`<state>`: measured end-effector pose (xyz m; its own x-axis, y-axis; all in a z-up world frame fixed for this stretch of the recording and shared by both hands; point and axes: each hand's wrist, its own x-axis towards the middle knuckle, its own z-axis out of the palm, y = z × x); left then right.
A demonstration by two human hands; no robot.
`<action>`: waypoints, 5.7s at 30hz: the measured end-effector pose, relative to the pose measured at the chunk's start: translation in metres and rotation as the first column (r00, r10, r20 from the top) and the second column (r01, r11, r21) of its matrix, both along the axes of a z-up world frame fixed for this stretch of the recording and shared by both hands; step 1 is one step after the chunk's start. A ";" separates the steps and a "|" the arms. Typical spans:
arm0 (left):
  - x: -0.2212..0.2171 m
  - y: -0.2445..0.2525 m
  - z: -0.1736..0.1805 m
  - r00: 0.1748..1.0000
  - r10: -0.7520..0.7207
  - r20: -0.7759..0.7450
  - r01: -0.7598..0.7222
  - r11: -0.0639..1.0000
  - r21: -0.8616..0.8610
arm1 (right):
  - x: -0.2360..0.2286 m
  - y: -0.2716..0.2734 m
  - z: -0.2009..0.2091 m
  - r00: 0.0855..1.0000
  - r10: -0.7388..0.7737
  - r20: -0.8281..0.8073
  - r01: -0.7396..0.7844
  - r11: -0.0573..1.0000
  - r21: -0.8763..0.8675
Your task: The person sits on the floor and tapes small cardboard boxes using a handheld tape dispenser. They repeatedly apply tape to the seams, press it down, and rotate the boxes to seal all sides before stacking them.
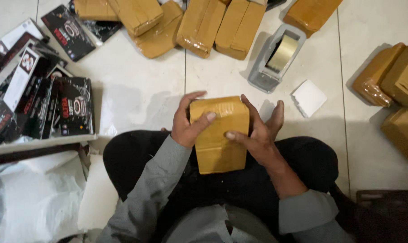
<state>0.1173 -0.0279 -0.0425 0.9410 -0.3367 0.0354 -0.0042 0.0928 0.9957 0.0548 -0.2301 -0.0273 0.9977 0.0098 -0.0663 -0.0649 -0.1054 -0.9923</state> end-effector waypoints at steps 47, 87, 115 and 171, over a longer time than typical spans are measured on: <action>0.134 -0.034 -0.103 0.951 0.240 0.193 -0.285 0.452 0.845 | 0.041 0.027 -0.125 0.799 -0.522 -0.298 0.422 0.841 -0.340; 0.041 -0.229 -0.191 0.811 -0.309 -0.496 -0.030 0.826 -0.563 | 0.147 -0.155 -0.124 0.595 -0.758 -0.267 0.690 0.652 -0.314; 0.081 -0.187 -0.173 0.607 -0.376 -0.700 0.025 0.890 -0.456 | 0.065 -0.063 -0.098 0.586 -0.651 -0.483 0.777 0.621 0.105; 0.126 -0.072 -0.120 0.596 0.730 0.334 -0.747 0.351 0.565 | 0.290 -0.002 -0.057 0.706 0.519 -0.482 -0.682 0.314 -0.661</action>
<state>0.2435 -0.0998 -0.1621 0.8228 0.5478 0.1512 0.2215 -0.5543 0.8023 0.3449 -0.2316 -0.0841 0.7105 0.4680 -0.5255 0.2158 -0.8557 -0.4703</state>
